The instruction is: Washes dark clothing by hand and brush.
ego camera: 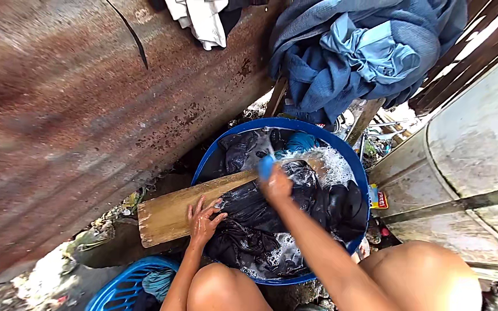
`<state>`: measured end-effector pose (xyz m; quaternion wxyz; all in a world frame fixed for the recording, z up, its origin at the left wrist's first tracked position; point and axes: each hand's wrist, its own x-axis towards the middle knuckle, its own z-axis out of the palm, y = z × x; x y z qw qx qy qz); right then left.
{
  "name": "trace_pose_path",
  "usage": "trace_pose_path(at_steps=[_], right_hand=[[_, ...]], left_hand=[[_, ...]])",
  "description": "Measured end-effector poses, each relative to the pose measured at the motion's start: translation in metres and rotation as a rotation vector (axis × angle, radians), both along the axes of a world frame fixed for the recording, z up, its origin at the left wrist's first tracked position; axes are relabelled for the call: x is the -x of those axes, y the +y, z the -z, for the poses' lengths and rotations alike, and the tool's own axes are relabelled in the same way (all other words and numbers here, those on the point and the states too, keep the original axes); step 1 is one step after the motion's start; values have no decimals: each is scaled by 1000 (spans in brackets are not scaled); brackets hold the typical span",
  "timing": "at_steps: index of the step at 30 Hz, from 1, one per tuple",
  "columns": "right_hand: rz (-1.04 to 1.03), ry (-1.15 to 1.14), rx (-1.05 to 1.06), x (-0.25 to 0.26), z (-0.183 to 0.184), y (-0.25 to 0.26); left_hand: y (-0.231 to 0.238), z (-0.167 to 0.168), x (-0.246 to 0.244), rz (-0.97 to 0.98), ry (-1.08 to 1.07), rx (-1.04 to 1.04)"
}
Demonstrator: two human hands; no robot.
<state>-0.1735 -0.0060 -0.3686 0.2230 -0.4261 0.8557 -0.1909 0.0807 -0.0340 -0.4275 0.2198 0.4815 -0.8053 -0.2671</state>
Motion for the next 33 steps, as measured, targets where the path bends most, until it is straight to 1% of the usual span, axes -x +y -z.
trace_pose_path(at_steps=[1,2,3,4,5,6,8,9,10,11,12,13,14,16,17,18,19,20,24,25,26,28,30,31,32,33], right_hand=[[-178,-54,-9,-48,-2,8],[-368,-114,-46,-84,-9,16],[-508,-137,-97,-98,-18,19],[-545,-127,-124,-92,-21,20],[-496,-102,-130,-69,-18,18],[-403,-53,-108,-36,-11,13],[-154,50,-55,44,0,4],[-25,63,-54,79,2,1],[81,59,-68,101,5,-3],[154,43,-79,103,5,-8],[172,27,-68,87,4,-10],[123,5,-46,54,2,-8],[13,-23,-23,8,0,-4],[-342,-115,-50,-77,-7,11],[-503,-126,-66,-97,-14,17],[-578,-117,-76,-98,-19,20],[-564,-93,-89,-80,-19,20],[-485,-61,-91,-50,-18,17],[-35,97,-87,107,-5,12],[25,113,-99,134,-3,12],[50,130,-117,149,-6,11],[3,204,-118,147,-15,12],[-153,242,-73,122,-37,7],[-258,221,-70,105,-51,8],[-367,181,-110,88,-67,11],[-461,126,-176,74,-79,15]], left_hand=[[1,-1,-2,3,-2,3],[1,-2,-4,5,0,11],[0,-3,-6,11,-5,18],[2,-3,-7,14,0,16],[4,-3,-8,20,5,4],[4,-2,-8,20,5,-3],[2,-3,-5,14,2,-17],[2,-3,-3,14,-2,-27],[1,-4,-3,13,-9,-28],[0,-4,-3,9,-9,-24],[0,-3,-2,5,-10,-23],[0,-3,0,3,-9,-19],[0,-3,1,2,-10,-13],[1,-4,-2,-1,-11,5],[1,-6,-4,1,-12,7],[3,-6,-5,5,-14,8],[4,-4,-6,11,-7,10],[4,-3,-7,17,-4,9],[2,-5,-6,34,-11,-4],[-1,-9,-5,48,-32,-24],[-1,-14,-3,68,-60,-59],[-3,-25,-1,127,-162,-180],[-13,-55,9,208,-296,-285],[-17,-74,18,252,-321,-283],[-18,-96,30,291,-296,-238],[-16,-120,44,323,-223,-152]])
